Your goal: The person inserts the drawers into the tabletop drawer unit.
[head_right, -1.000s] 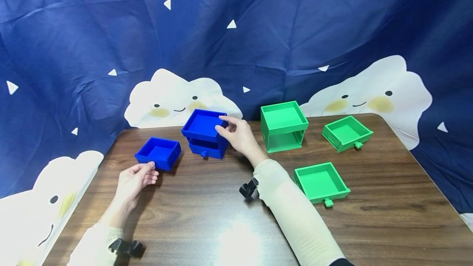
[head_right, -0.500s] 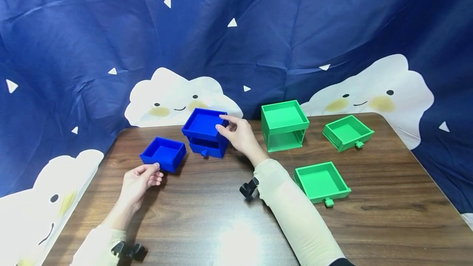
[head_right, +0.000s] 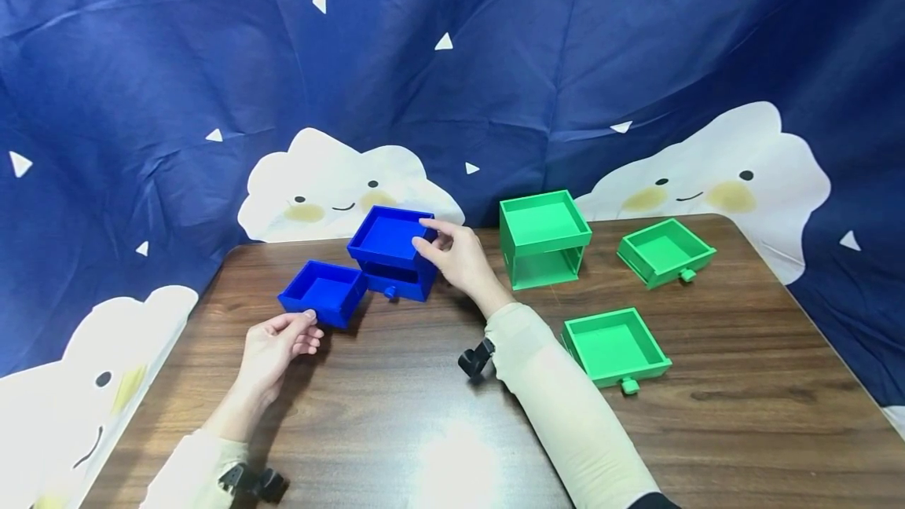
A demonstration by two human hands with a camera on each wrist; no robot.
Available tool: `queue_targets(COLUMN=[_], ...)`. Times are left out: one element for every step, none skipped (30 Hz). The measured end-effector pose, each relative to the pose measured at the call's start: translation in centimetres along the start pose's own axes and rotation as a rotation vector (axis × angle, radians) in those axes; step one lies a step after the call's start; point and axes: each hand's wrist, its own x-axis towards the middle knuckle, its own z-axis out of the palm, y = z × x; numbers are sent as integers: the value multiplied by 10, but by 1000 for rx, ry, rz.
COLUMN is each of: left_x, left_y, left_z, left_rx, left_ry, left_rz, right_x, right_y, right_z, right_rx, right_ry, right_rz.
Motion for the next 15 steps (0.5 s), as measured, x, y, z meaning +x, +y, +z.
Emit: queue_targets(left_x=[-1, -1, -1, -2, -2, -2, -3, -3, -4, -4, -4, -4, -5, -5, -5], left_y=[0, 0, 0, 0, 0, 0, -1, -1, -1, -1, -1, -1, -1, -1, -1], left_z=[1, 2, 3, 4, 4, 5, 6, 6, 7, 8, 9, 10, 11, 12, 13], left_rx=[0, -2, -9, -12, -13, -16, -17, -17, -17, -14, -12, -13, -10, -9, -6], left_ry=[-3, -8, -9, -12, -14, -16, -18, -20, -22, -23, -24, -24, -24, -23, -23], left_rz=[-1, -2, -3, -3, -3, -3, -1, -1, 0, 2, 4, 5, 7, 10, 12], right_x=[0, 0, 0, 0, 0, 0, 0, 0, 0, 0, 0, 0, 0, 0, 0], right_y=[0, 1, 1, 1, 1, 1, 1, 1, 0, 0, 1, 1, 1, 1, 1], right_z=[0, 0, 0, 0, 0, 0, 1, 1, 0, 0, 0, 0, 0, 0, 0], right_rx=[4, 7, 11, 13, 14, 16, 15, 16, 17, 15, 15, 15, 15, 15, 13], right_ry=[-1, -2, -2, -4, -5, -6, -6, -7, -7, -7, -5, -4, -3, -3, -2], right_rz=[2, 2, 3, 4, 6, 8, 7, 8, 9, 9, 9, 9, 9, 11, 11])
